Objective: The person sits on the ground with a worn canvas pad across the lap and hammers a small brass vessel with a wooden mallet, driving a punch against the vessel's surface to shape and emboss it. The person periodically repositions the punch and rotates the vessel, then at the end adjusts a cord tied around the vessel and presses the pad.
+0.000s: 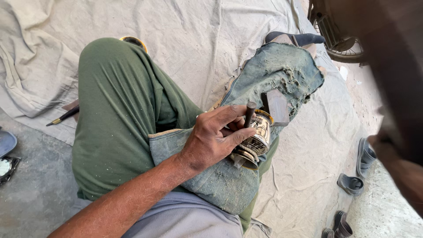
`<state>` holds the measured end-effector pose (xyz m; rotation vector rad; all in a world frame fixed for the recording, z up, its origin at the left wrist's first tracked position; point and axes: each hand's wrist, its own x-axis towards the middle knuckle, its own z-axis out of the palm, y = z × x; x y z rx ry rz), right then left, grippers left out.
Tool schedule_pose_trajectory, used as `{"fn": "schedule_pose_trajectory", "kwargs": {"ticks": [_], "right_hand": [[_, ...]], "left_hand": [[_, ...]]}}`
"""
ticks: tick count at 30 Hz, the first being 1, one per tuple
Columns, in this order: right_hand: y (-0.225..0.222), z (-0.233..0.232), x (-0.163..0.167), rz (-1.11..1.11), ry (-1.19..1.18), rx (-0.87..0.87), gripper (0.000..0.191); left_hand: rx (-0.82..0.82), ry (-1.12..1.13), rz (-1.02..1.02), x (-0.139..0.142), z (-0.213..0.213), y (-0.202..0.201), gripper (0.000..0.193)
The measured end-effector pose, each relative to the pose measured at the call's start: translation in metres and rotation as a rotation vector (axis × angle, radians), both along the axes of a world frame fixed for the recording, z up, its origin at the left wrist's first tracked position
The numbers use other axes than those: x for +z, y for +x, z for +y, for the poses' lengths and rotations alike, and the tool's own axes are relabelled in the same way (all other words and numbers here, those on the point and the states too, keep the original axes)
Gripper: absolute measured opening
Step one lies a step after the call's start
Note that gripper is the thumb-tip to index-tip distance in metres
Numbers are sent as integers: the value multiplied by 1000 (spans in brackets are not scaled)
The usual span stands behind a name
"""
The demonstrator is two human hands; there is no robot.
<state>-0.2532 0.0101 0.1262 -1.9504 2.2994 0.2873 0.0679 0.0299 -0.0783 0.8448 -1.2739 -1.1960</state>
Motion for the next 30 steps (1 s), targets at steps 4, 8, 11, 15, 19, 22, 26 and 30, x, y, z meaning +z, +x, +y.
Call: {"fn": "schedule_pose_trajectory", "kwargs": {"ticks": [4, 8, 11, 15, 19, 22, 26, 30], "right_hand": [[14, 7, 11, 280, 124, 177, 42], [44, 22, 10, 363, 303, 9, 45], [65, 42, -30, -231, 62, 7, 27], [92, 84, -97, -939, -44, -418, 50], [103, 102, -128, -1273, -171, -453, 44], [99, 100, -132, -1465, -201, -533, 45], [84, 94, -132, -1510, -48, -676, 55], [71, 93, -124, -1331, 14, -607, 53]], "left_hand": [[5, 1, -21, 2, 1, -2, 38], [49, -64, -1, 11, 10, 5, 38], [-27, 62, -38, 17, 27, 22, 35], [-53, -195, -411, 24, 38, 31, 34], [-136, -514, -715, 36, 31, 24, 31], [-185, -717, -731, 52, 29, 19, 29], [-185, -633, -597, 65, 18, 21, 34], [-196, -87, -307, 57, 1, 17, 32]]}}
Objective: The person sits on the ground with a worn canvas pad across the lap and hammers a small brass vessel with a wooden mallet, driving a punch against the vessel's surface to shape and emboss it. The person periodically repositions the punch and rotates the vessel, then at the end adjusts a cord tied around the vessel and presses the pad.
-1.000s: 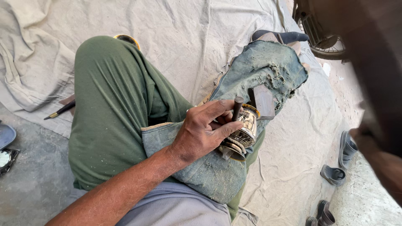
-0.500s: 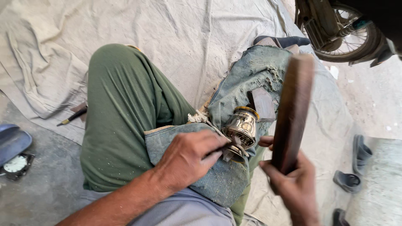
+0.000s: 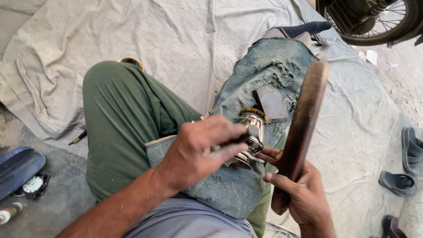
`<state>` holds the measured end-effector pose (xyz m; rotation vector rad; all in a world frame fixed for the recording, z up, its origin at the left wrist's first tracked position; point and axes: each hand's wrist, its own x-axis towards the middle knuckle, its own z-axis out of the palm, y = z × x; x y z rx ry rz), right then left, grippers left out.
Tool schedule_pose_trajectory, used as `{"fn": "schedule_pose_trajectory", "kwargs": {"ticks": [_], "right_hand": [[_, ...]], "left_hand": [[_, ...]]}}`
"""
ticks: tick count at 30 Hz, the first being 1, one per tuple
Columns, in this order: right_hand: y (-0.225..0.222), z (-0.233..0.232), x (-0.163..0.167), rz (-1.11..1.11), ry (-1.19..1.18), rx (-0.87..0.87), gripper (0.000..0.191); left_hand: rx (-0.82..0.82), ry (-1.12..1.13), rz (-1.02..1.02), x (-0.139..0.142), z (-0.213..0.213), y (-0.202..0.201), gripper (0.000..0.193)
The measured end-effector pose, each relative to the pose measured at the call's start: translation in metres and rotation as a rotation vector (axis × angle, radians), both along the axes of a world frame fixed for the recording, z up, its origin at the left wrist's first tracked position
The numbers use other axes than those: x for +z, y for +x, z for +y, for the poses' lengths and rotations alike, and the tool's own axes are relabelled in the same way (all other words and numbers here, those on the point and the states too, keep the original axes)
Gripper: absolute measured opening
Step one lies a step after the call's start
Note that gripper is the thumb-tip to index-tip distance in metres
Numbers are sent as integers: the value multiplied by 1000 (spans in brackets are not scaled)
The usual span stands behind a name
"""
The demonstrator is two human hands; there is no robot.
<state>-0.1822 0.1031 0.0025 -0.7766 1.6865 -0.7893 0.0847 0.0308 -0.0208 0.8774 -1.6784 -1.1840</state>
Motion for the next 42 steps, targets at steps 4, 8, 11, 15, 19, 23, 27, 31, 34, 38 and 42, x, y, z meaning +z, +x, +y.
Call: {"fn": "schedule_pose_trajectory", "kwargs": {"ticks": [4, 8, 11, 15, 19, 23, 27, 31, 34, 38, 42], "right_hand": [[-8, -1, 33, 204, -162, 91, 44], [1, -5, 81, 326, -337, 30, 37], [3, -32, 107, 245, -249, -488, 25], [-30, -66, 113, 45, -22, -1221, 26], [-78, -48, 106, 1107, -23, 36, 28], [-110, -41, 100, 1301, 72, 257, 33], [-109, -41, 99, 1384, 60, 366, 40], [-89, -41, 107, 1435, -42, 476, 47], [-72, -41, 117, 1509, -181, 649, 53], [-52, -42, 127, 1453, -122, 614, 55], [-45, -38, 127, 1406, -103, 604, 53]], "left_hand": [[57, 26, 170, -15, -9, -11, 37], [73, 118, 184, -23, -10, -21, 42], [124, 144, 182, -25, -8, -26, 43], [150, 37, 170, -25, 0, -30, 42], [184, -104, 148, -25, 3, -32, 48], [173, -73, 148, -26, 1, -33, 45], [161, -70, 112, -28, 0, -33, 50], [132, -89, 187, -31, -2, -29, 49], [136, -117, 165, -32, -3, -29, 48], [131, -99, 169, -32, -5, -29, 42], [91, -174, 156, -31, -7, -25, 43]]}}
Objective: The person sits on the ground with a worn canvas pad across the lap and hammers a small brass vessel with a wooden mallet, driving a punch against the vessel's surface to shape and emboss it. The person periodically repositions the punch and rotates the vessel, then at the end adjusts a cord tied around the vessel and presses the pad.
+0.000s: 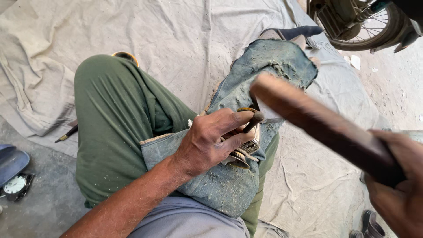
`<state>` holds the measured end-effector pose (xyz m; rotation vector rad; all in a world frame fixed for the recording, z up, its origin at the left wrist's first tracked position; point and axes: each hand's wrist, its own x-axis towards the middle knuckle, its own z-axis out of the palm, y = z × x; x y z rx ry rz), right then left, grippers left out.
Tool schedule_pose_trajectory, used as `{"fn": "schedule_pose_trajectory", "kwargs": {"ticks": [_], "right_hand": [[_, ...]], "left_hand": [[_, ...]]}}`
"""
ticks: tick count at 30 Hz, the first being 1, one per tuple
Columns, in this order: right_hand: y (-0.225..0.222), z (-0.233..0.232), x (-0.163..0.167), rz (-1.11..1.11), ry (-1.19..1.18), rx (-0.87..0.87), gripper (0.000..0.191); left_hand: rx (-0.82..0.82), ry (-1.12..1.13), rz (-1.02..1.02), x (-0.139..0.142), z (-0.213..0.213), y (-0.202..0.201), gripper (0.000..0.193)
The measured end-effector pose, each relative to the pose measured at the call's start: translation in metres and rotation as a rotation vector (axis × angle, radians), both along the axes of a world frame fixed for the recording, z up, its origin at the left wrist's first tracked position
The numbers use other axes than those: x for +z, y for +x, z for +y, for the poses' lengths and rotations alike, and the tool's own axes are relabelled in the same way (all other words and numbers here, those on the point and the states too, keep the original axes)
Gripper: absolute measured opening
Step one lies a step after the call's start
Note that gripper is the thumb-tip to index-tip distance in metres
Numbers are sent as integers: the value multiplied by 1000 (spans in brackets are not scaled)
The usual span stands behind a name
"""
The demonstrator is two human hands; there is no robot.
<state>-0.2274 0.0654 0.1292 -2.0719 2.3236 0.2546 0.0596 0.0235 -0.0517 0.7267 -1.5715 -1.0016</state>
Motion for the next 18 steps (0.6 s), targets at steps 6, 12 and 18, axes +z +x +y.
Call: {"fn": "schedule_pose_trajectory", "kwargs": {"ticks": [6, 12, 18], "right_hand": [[-16, 16, -3, 60, 3, -13, 46], [-14, 3, -10, 9, -92, -37, 39], [17, -19, 8, 60, -95, 236, 55]], "left_hand": [[-15, -4, 41, 0, 0, 3, 39], [46, 156, 59, 0, 4, 0, 42], [37, 258, 31, 0, 4, -3, 44]]}}
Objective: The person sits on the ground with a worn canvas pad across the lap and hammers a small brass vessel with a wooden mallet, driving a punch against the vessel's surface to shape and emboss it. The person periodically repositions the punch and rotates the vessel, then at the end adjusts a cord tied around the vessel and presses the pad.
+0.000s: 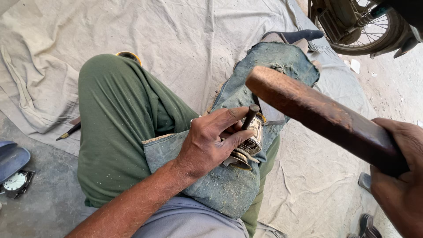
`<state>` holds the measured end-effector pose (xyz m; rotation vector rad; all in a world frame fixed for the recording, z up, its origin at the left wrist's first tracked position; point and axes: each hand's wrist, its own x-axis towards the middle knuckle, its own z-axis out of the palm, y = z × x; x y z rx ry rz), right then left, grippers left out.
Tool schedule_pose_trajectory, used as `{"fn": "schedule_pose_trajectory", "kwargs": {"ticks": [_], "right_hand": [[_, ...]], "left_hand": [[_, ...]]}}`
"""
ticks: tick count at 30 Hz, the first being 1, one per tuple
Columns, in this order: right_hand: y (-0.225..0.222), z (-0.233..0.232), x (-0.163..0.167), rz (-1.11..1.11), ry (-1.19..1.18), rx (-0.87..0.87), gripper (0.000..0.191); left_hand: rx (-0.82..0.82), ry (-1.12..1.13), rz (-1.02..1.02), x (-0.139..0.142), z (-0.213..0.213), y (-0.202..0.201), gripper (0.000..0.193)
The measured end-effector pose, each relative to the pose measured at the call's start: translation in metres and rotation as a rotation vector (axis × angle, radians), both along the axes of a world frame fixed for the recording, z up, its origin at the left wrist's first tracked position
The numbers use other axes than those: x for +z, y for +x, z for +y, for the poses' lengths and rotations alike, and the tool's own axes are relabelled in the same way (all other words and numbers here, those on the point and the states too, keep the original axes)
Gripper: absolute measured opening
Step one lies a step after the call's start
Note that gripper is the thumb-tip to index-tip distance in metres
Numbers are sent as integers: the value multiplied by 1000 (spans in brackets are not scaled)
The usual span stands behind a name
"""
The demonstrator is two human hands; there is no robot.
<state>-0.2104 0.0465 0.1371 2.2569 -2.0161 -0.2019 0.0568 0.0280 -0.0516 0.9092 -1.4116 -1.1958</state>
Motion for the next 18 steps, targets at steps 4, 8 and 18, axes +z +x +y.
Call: {"fn": "schedule_pose_trajectory", "kwargs": {"ticks": [4, 8, 18], "right_hand": [[17, -8, 5, -84, 13, -59, 54], [21, -16, 9, 109, 130, -92, 42], [-12, -12, 1, 1, 130, 8, 51]], "left_hand": [[19, -34, 3, -2, 0, 2, 47], [-14, -22, 36, -5, 0, 3, 46], [-11, -87, 23, -9, -3, 4, 43]]}}
